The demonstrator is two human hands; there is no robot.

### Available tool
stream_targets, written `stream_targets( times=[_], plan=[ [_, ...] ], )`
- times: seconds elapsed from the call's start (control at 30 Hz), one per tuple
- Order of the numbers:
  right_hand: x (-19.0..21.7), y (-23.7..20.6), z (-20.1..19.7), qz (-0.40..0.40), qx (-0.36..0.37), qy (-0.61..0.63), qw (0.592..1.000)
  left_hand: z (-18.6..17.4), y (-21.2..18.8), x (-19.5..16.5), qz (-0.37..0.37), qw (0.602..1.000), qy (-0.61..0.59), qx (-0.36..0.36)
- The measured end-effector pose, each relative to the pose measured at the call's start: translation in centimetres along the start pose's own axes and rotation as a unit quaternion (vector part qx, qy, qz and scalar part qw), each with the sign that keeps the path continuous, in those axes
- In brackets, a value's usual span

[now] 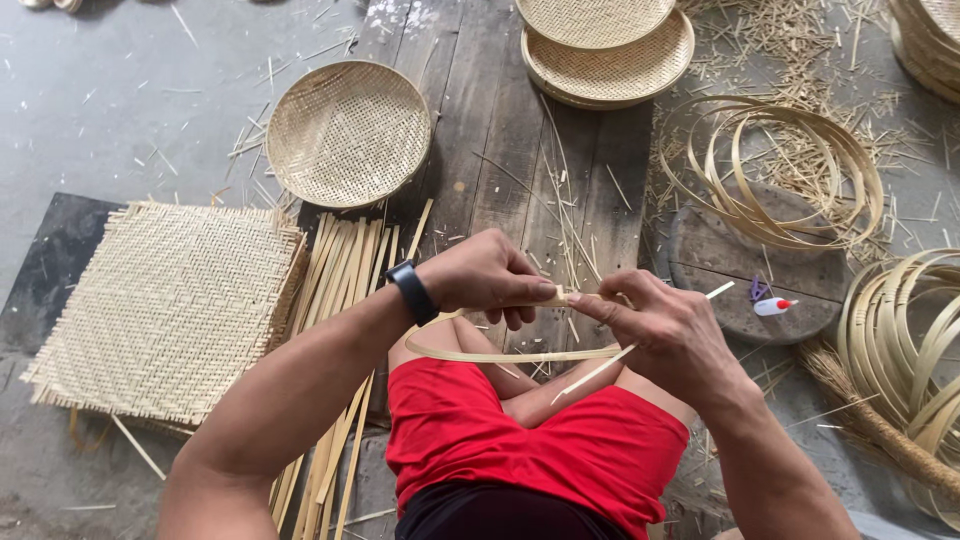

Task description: The person sits on the floor and bends long bamboo strips into circular rims, joining the ends by hand. They repeatedly pick up new strips, shape them into circles, and place the finished rims on the floor beside them.

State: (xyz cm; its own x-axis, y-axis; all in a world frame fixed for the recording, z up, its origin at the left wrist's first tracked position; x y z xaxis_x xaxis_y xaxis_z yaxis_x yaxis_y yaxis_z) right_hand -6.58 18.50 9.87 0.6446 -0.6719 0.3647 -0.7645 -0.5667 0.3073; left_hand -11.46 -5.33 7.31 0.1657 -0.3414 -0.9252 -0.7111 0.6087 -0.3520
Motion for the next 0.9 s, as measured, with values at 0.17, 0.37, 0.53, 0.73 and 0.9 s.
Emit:
stream_targets(
  times=[0.17, 0.37, 0.53, 0.73, 0.9],
  plan=[
    [-0.1, -0.3, -0.1, 0.025, 0.020, 0.022, 0.999, 0.8, 0.1, 0.3, -0.014, 1.000, -0.018, 0.021],
    [0.2, -0.5, 0.0, -0.004, 0.028, -0.020, 0.999, 1.2, 0.6, 1.5, 0.005, 0.998, -0.022, 0.059],
    [1.4, -0.5, -0.6, -0.034, 0.033, -0.059, 0.997, 1.2, -0.1, 1.4, 0.012, 0.985, -0.088, 0.150],
    [2.9, 0.2, -1.9, -0.041, -0.008, -0.041, 0.998, 0.3, -2.1, 1.8, 0.054, 0.981, -0.105, 0.156],
    [1.4, -1.7, -2.0, 0.021, -0.134, 0.071, 0.988, -2.4, -2.8, 3.0, 0.105, 0.962, -0.248, -0.055]
  ],
)
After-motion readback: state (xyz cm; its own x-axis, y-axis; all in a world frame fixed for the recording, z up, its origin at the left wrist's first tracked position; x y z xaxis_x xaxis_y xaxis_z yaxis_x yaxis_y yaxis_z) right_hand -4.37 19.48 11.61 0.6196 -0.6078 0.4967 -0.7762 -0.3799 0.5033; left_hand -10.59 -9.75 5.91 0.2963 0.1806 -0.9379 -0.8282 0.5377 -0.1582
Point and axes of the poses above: each hand's wrist, its own y-axis towards the middle knuckle, its own z-axis out of the palm, x = y × z, the point moved 2 cm from there along y, towards the middle knuckle, and after that the axes turned 8 degrees about z, right-handed, at the moved point
